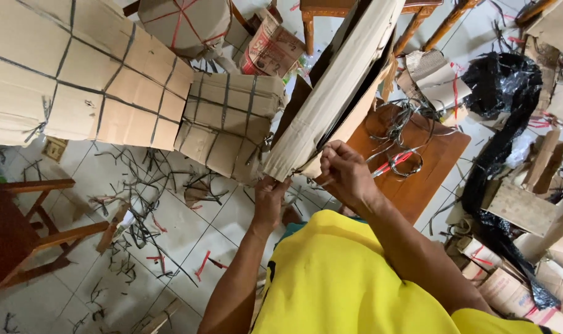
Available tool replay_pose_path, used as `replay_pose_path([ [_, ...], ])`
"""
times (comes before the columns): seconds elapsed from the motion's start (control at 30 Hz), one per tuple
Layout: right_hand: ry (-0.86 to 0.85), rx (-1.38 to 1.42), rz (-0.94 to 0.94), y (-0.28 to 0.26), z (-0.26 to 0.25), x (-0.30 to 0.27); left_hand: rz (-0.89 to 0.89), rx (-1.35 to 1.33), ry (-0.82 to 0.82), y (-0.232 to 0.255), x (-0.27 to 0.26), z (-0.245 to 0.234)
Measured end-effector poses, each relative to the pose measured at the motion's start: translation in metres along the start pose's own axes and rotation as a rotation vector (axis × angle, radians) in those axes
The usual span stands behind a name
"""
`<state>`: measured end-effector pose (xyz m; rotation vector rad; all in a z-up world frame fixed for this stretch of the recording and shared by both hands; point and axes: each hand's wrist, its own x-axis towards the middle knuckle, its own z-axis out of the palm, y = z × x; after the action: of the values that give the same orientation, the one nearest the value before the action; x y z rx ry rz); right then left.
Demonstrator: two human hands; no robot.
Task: Wrapping a wooden chair backrest with cardboard and securing it with plastic straps for transport.
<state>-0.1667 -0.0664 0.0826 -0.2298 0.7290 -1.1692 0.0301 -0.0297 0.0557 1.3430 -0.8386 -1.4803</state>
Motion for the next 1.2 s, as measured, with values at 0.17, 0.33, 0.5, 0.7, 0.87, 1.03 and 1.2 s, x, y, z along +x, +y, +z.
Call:
replay_pose_path([
  [0.17, -0.306, -0.653, -0.328, -0.005, 0.005, -0.026, 0.074, 0.129, 0.025, -0.009, 0.003, 0.006],
  [0.33, -0.545, -0.983, -0.443, 0.011, 0.018, -0.038, 0.013, 0.244, 0.136, -0.005, 0.009, 0.025],
  [0.5, -0.701, -1.315, -0.640, 0.013, 0.018, -0.022, 0.110, 0.439, 0.098, -0.008, 0.009, 0.025],
  [0.7, -0.561, -0.652, -0.092, 0.013, 0.008, -0.012, 0.177, 0.584, -0.063, -0.043, 0.018, 0.006],
  [0.87, -0.206, 0.019, -0.065, 0.022, -0.030, 0.013, -0.018, 0.124, 0.085, -0.066, 0.029, -0.013],
  [1.03, -0.077, -0.104, -0.022, -0.002, -0.007, 0.007, 0.467, 0.768, 0.016, -0.053, 0.023, -0.010],
  [1.2, -0.400, -0.742, -0.503, -0.010, -0.024, -0.026, -0.106, -0.047, 0.089, -0.085, -0.002, -0.026],
])
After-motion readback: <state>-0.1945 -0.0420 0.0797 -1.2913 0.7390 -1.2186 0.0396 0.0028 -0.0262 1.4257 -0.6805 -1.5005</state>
